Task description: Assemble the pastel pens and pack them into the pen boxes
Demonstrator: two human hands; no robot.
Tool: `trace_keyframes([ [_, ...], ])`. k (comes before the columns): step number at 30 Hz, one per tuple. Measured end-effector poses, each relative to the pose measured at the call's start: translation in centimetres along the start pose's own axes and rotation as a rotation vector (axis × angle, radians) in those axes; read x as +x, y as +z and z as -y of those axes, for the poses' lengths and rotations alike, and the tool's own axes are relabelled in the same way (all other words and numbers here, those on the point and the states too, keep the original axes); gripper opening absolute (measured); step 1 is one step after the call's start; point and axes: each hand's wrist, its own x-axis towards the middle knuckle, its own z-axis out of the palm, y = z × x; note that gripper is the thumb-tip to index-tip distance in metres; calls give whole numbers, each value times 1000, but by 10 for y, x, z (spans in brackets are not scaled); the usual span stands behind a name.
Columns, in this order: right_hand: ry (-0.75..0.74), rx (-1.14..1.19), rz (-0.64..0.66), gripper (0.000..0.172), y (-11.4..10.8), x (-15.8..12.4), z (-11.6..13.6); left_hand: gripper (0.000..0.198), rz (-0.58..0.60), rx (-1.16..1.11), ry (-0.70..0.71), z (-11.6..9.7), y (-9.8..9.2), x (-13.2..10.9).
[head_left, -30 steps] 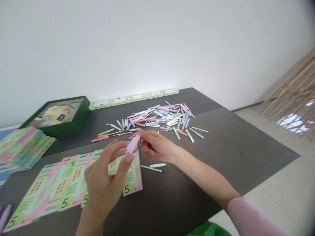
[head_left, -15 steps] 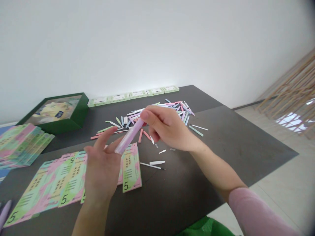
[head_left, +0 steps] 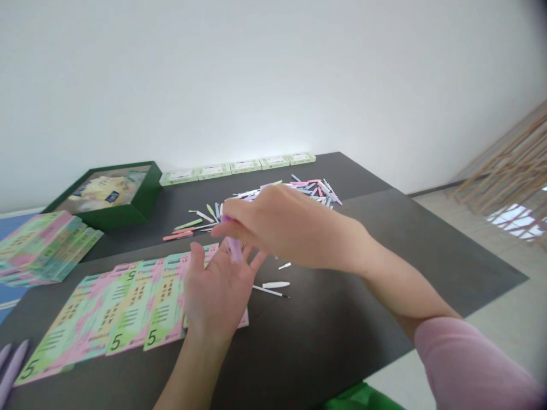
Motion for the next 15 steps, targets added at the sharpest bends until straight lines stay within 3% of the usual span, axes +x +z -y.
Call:
trace_keyframes([
  [3, 79, 2, -113, 31, 0, 1, -6, 65, 19, -144, -48, 3, -3, 1],
  [7, 36, 121, -41, 33, 6, 6, -17, 62, -10, -252, -95, 3, 0, -2],
  [11, 85, 379, -118, 45, 9, 8, -29, 64, -22, -257, -129, 2, 3, -9],
  [15, 124, 542, -95, 46, 11, 6, -33, 64, -1, -280, -160, 0, 3, -12],
])
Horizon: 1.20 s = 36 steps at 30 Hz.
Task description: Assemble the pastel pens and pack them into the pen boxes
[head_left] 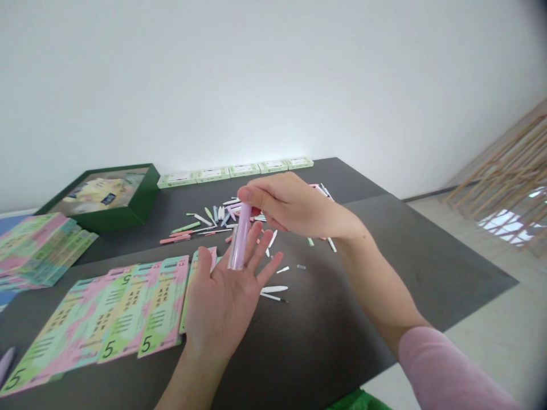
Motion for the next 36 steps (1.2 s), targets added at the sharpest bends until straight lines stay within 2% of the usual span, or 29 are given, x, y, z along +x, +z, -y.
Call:
trace_keyframes([
  [6, 18, 56, -6, 47, -4, 0, 0, 62, 21, 14, -16, 1, 2, 0],
  [12, -7, -100, -119, 40, -11, -9, 10, 63, 14, 41, -31, 3, 0, 5],
  [13, -31, -164, -82, 37, -8, -11, 11, 62, 6, 46, -28, 4, 1, 6],
  [16, -85, -375, 191, 27, 9, -13, 10, 60, 5, 47, -22, 5, 5, 6],
  [18, -59, -414, 271, 24, 19, -13, 7, 60, -12, 41, -17, 4, 9, 5],
  [23, -46, -287, 144, 24, 24, -13, 2, 60, -88, 23, 54, -2, 12, 6],
  [28, -70, -133, 58, 32, 23, -14, -5, 60, -32, 45, 90, -5, 9, 7],
  [32, -13, -25, -30, 42, 28, -12, -13, 61, -49, -6, 72, -5, 6, 7],
  [36, 15, 87, -84, 42, 31, -10, -23, 62, 13, -13, 76, -5, -1, 7],
])
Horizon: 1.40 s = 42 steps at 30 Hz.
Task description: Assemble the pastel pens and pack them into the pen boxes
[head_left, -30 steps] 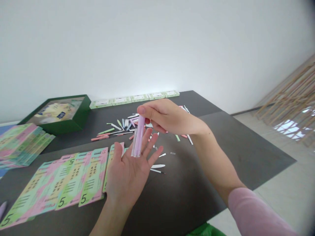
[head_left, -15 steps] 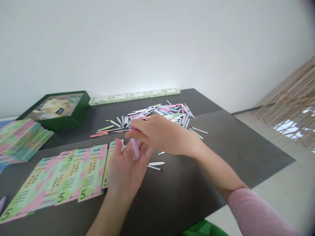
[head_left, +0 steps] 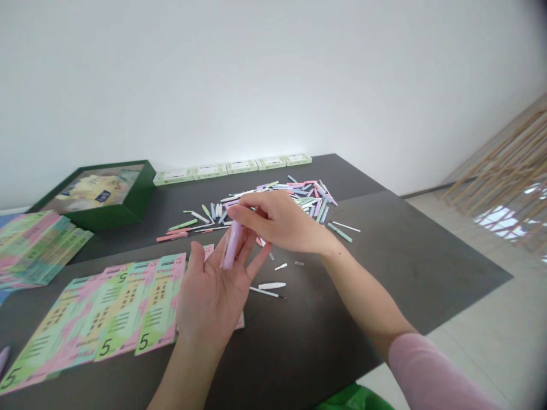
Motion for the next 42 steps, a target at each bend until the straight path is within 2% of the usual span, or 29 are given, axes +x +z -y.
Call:
trace_keyframes([
  [9, 44, 102, -119, 48, -3, -2, -9, 50, -12, 172, -109, -1, -6, 3],
  [12, 84, 134, -142, 49, -2, -3, -13, 49, 21, 267, -94, -2, -12, 2],
  [15, 124, 159, -179, 49, -2, -3, -18, 39, 100, 343, -39, -2, -17, 0],
  [19, 158, 285, -201, 51, 0, -3, -26, 21, 193, 443, 110, 0, -17, -2],
  [22, 195, 462, -209, 51, 6, -2, -32, 22, 239, 515, 210, 2, -11, -2],
  [26, 262, 633, -190, 50, 13, -3, -37, 18, 269, 558, 272, 6, -7, 1],
  [35, 386, 783, -161, 44, 18, -3, -40, 31, 210, 669, 361, 7, -15, 10],
  [42, 421, 770, -178, 42, 22, -6, -41, 41, 177, 754, 426, 7, -20, 13],
])
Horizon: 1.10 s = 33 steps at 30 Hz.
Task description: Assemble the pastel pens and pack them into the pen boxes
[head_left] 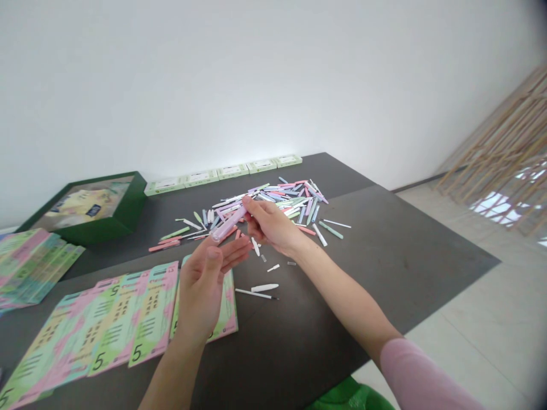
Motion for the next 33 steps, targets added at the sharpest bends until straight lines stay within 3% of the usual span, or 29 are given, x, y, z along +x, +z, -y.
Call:
trace_keyframes([
  [5, -169, -204, -24, 45, -3, -4, -1, 50, -44, 126, -27, -3, -6, 2],
  [9, -285, -498, -61, 42, -2, -17, 7, 47, -37, 411, -115, -12, -21, 6],
  [13, -309, -814, 21, 37, 5, -34, 10, 52, 131, 760, -236, -17, -40, 4],
  [17, -275, -999, 239, 30, 13, -45, 0, 38, 394, 1008, -174, -11, -46, -11],
  [19, -283, -1079, 303, 31, 15, -50, -6, 37, 446, 1082, -172, -6, -44, -20],
  [25, -246, -1102, 335, 28, 5, -62, -14, 34, 419, 1035, -216, 7, -46, -38],
  [30, -146, -1053, 302, 27, -19, -75, -23, 33, 346, 960, -257, 8, -55, -53],
  [33, -126, -985, 270, 26, -35, -85, -42, 38, 254, 990, -196, 11, -59, -61],
])
